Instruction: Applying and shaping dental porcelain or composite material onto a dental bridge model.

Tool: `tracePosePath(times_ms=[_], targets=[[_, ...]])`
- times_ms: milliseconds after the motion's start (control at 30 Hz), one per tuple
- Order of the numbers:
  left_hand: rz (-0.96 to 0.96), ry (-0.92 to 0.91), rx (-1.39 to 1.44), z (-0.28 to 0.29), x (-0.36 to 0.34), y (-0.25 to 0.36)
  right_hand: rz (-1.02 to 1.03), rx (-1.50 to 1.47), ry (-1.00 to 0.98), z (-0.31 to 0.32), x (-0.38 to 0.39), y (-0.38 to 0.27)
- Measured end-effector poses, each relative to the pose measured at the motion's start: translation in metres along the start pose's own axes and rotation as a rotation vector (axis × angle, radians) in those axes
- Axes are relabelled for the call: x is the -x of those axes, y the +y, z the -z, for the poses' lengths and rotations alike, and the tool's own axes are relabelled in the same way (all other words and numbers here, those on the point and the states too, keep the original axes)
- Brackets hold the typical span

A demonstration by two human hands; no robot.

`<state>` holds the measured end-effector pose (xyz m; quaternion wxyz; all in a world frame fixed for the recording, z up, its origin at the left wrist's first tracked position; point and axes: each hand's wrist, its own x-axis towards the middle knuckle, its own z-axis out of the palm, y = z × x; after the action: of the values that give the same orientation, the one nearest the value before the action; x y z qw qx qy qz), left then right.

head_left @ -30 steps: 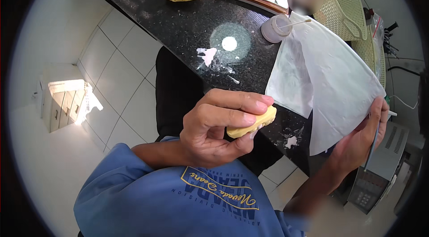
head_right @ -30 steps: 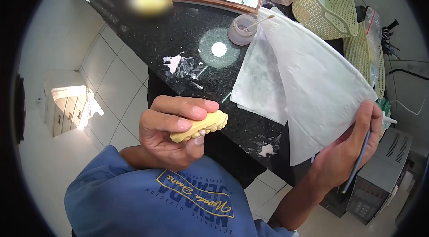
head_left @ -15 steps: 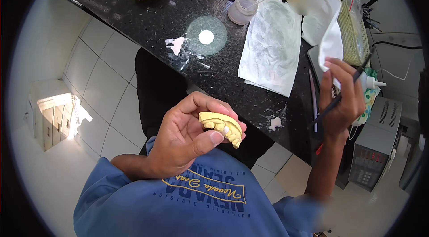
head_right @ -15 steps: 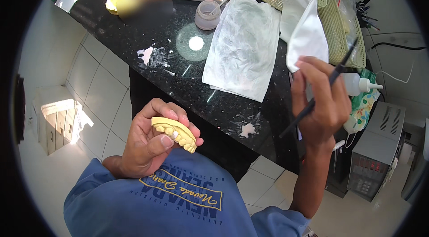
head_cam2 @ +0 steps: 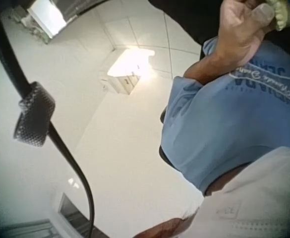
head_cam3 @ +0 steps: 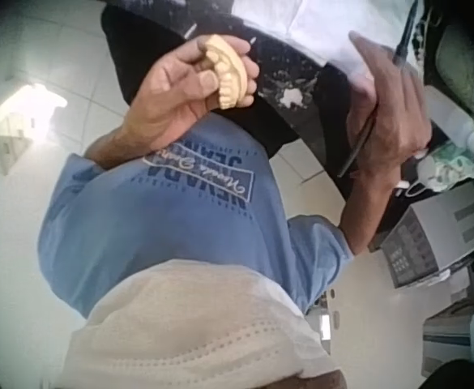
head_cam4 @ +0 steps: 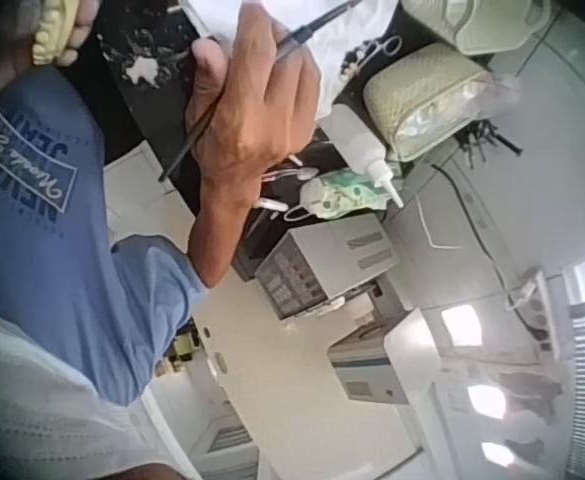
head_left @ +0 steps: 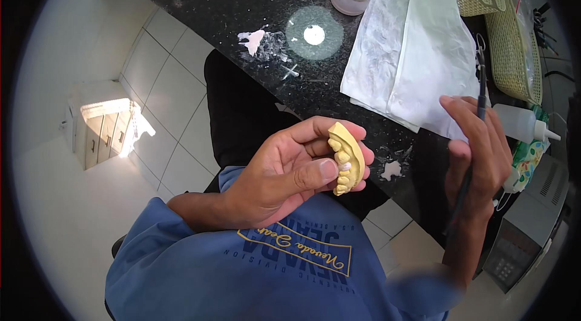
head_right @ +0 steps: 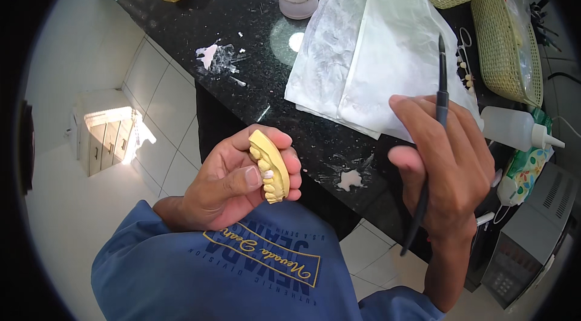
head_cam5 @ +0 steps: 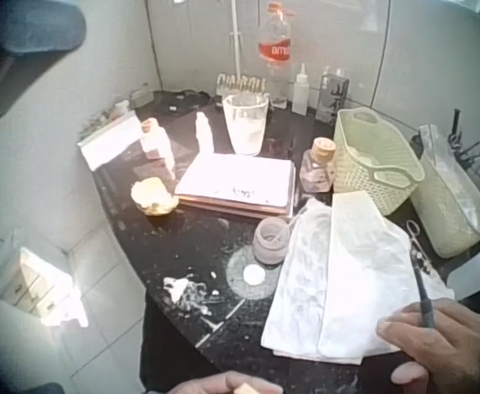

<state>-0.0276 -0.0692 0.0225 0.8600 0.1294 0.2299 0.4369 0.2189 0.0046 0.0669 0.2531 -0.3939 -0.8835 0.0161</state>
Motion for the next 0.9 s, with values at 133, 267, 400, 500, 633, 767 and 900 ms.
tracePosePath(times_ms=[133,267,400,500,633,767,900], targets=[[-0.056,-0.062,-0.03,-0.004,0.002,-0.003,-0.298,-0.139,0.276,0.023,0.025,-0.023],[-0.043,-0.043,-0.034,-0.006,0.007,-0.007,-0.651,-0.189,0.38,0.022,0.055,-0.052],[-0.024,-0.057,-0.044,-0.003,0.013,-0.014,-0.73,-0.576,0.437,0.012,0.079,-0.072],[-0.008,-0.019,-0.057,-0.001,0.014,-0.018,-0.732,-0.725,0.391,0.006,0.095,-0.075],[-0.054,0.004,-0.153,0.001,0.011,-0.023,-0.698,-0.734,0.351,-0.003,0.102,-0.069],[-0.166,0.074,-0.299,0.001,0.008,-0.03,-0.705,-0.789,0.346,-0.007,0.105,-0.069],[-0.239,0.111,-0.362,0.006,0.004,-0.036,-0.716,-0.844,0.374,-0.009,0.109,-0.068]])
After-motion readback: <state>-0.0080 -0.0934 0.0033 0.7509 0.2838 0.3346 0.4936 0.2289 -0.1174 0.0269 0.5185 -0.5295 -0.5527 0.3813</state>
